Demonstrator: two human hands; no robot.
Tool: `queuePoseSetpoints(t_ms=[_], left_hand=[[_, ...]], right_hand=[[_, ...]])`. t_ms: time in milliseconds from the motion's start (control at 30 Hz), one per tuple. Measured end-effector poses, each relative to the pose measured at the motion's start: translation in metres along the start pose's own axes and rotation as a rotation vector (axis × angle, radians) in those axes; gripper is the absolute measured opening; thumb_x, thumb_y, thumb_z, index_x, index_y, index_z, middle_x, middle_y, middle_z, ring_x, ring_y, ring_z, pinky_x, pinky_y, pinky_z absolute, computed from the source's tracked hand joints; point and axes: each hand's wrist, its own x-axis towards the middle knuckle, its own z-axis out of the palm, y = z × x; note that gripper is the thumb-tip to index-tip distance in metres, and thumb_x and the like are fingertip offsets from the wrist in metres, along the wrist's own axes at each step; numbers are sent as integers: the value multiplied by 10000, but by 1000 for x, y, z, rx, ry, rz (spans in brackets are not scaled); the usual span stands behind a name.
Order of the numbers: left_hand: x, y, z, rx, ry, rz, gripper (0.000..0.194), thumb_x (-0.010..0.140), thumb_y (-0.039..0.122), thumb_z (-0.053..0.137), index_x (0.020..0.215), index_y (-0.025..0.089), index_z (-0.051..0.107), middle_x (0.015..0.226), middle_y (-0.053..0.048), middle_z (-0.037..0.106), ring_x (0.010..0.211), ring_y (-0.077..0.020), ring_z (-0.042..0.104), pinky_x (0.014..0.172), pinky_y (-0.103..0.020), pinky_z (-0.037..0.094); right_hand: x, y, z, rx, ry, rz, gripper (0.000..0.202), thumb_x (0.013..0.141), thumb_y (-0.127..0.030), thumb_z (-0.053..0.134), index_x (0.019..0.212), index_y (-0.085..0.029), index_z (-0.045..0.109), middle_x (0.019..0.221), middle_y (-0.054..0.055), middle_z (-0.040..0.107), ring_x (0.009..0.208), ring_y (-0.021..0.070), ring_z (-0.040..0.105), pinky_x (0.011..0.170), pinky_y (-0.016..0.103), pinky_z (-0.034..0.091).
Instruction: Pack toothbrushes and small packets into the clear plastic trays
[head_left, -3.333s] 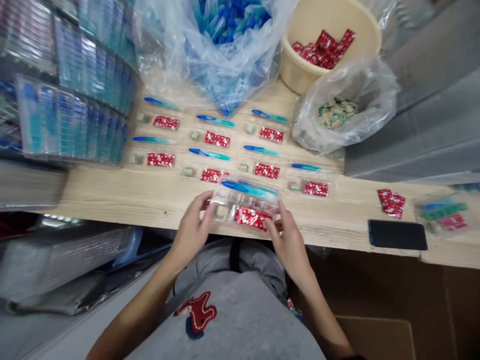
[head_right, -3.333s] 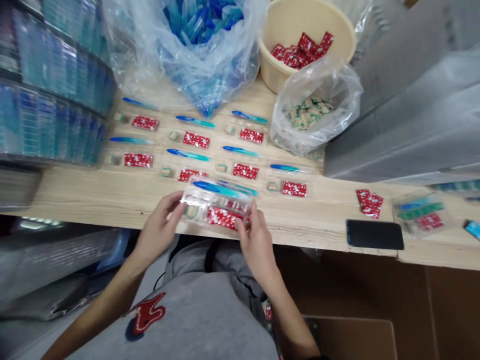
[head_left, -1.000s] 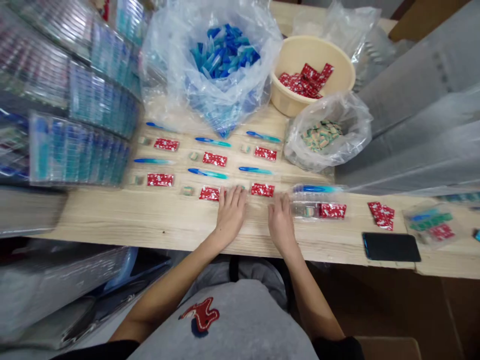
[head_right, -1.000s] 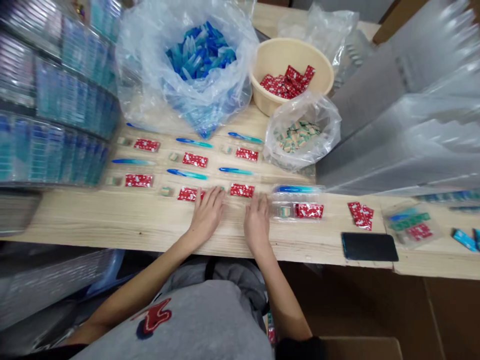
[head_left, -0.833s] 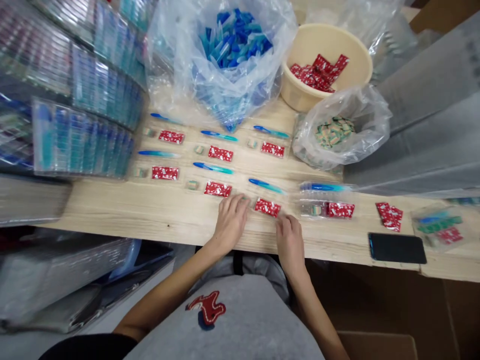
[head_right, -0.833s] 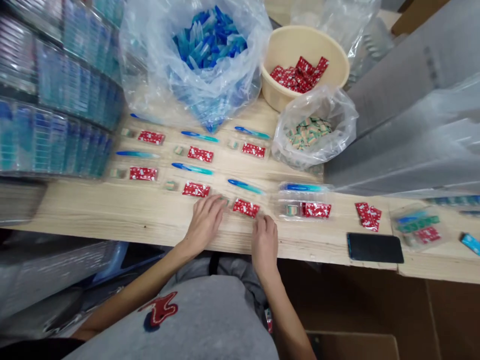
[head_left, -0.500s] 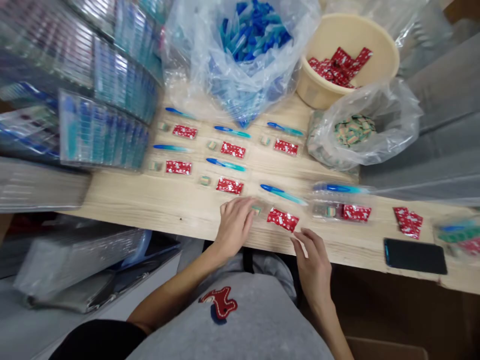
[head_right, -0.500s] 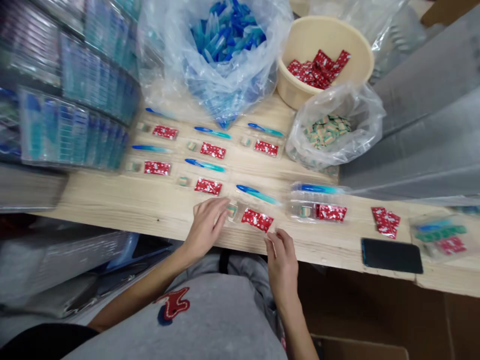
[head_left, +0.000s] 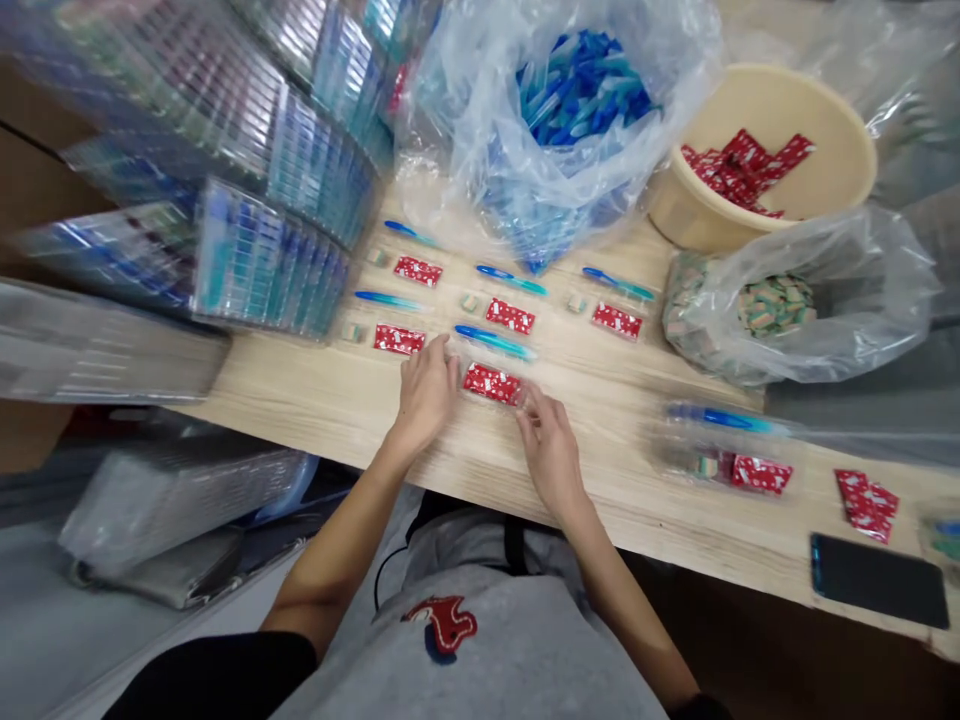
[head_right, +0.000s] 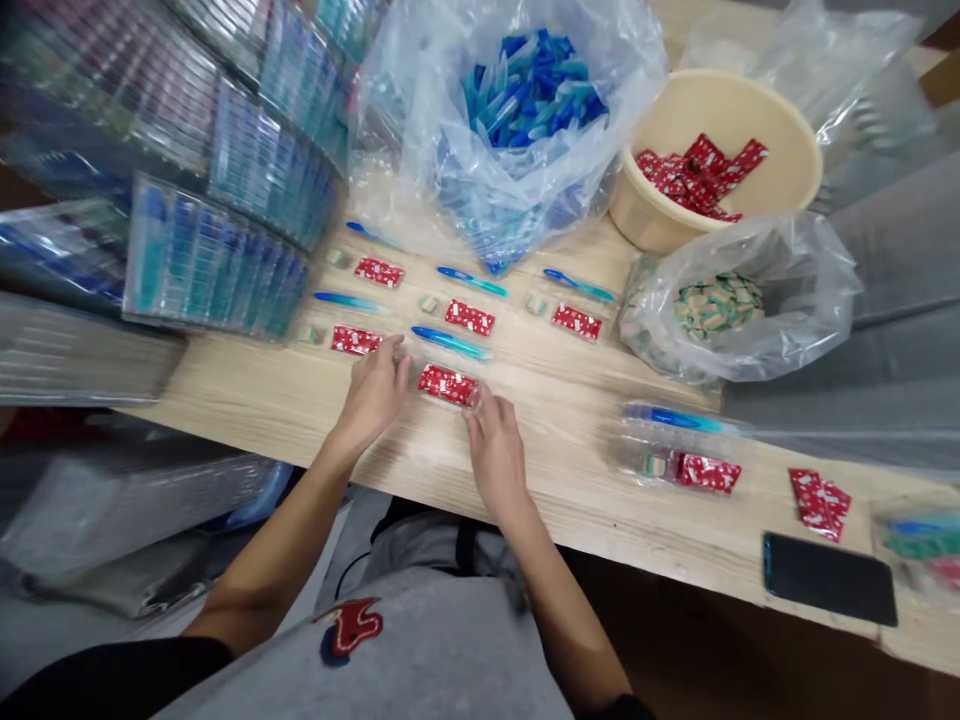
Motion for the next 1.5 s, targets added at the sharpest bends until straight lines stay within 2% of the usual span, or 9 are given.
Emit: queuePoseSetpoints(t_ms=[233, 400, 500, 600, 767, 1033, 1200, 1367, 1500], left_hand=[[-25, -1, 9, -34, -41, 35, 456, 954, 210, 405, 1343, -26, 434, 1246, -244, 556, 1139, -339, 566, 964, -509, 426], [-44, -4, -1, -182, 133, 175, 508, 982, 345, 338, 1341, -5, 420, 1297, -250, 520, 1196, -299, 542, 985, -452, 460], [-8, 3, -13, -263, 180, 207, 515, 992, 336, 315, 1393, 15, 345, 1366, -236, 464, 1311, -268, 442, 1071, -432, 389], [55, 7, -10, -301, 188, 249, 467, 971, 252, 334, 1379, 28, 371, 1357, -227, 473, 1300, -255, 450, 1097, -406, 350], [126, 9, 9, -381, 7, 49, 340, 958, 172, 349, 1229, 11, 476, 1161, -215, 585, 1012, -219, 619, 976, -362, 447], [54, 21, -25, -323, -83, -157, 364, 952, 177, 391, 1258, -6, 465, 1165, -215, 585, 921, -212, 634, 895, -367, 484], [62, 69, -20, -355, -23, 114, 307, 947, 224, 419, 1200, 80, 514, 1066, -136, 625, 983, -218, 617, 938, -365, 464], [120, 141, 27, -346, -227, 193, 327, 974, 121, 337, 1262, 14, 449, 1047, -150, 621, 996, -226, 614, 989, -393, 420], [134, 157, 50, -403, -275, 143, 400, 994, 144, 291, 1353, -24, 343, 1259, -211, 536, 1056, -218, 606, 977, -349, 416]], right_hand=[[-4, 10, -13, 270, -37, 359, 440, 822, -445, 516, 1057, -91, 628, 981, 141, 677, 858, 225, 659, 790, 361, 526], [3, -6, -37, 376, 18, 432, 507, 776, -457, 623, 1097, -64, 647, 989, 136, 684, 868, 196, 669, 823, 340, 542], [47, -15, -43, 296, 95, 308, 438, 787, -357, 626, 1098, -51, 669, 969, 130, 685, 850, 178, 665, 814, 311, 534], [98, -13, -35, 262, 49, 398, 376, 797, -171, 604, 1123, 13, 642, 956, 152, 679, 840, 171, 659, 817, 292, 510], [135, -1, -10, 125, -28, 438, 401, 850, -143, 566, 1204, 46, 555, 1049, 198, 637, 924, 224, 626, 866, 338, 464], [81, -2, -22, 344, 16, 381, 373, 830, -232, 553, 1145, -34, 581, 1069, 164, 648, 924, 200, 630, 858, 315, 483], [78, 10, -72, 152, 234, 187, 332, 918, -352, 418, 1026, -105, 613, 936, 105, 642, 819, 163, 586, 759, 285, 469], [114, 45, -99, -78, 348, 384, 157, 872, -174, 376, 873, -128, 526, 759, 69, 541, 693, 166, 476, 768, 341, 431], [125, 54, -97, -133, 266, 524, 333, 892, -161, 330, 1123, -38, 537, 909, 147, 577, 814, 226, 551, 826, 382, 432]])
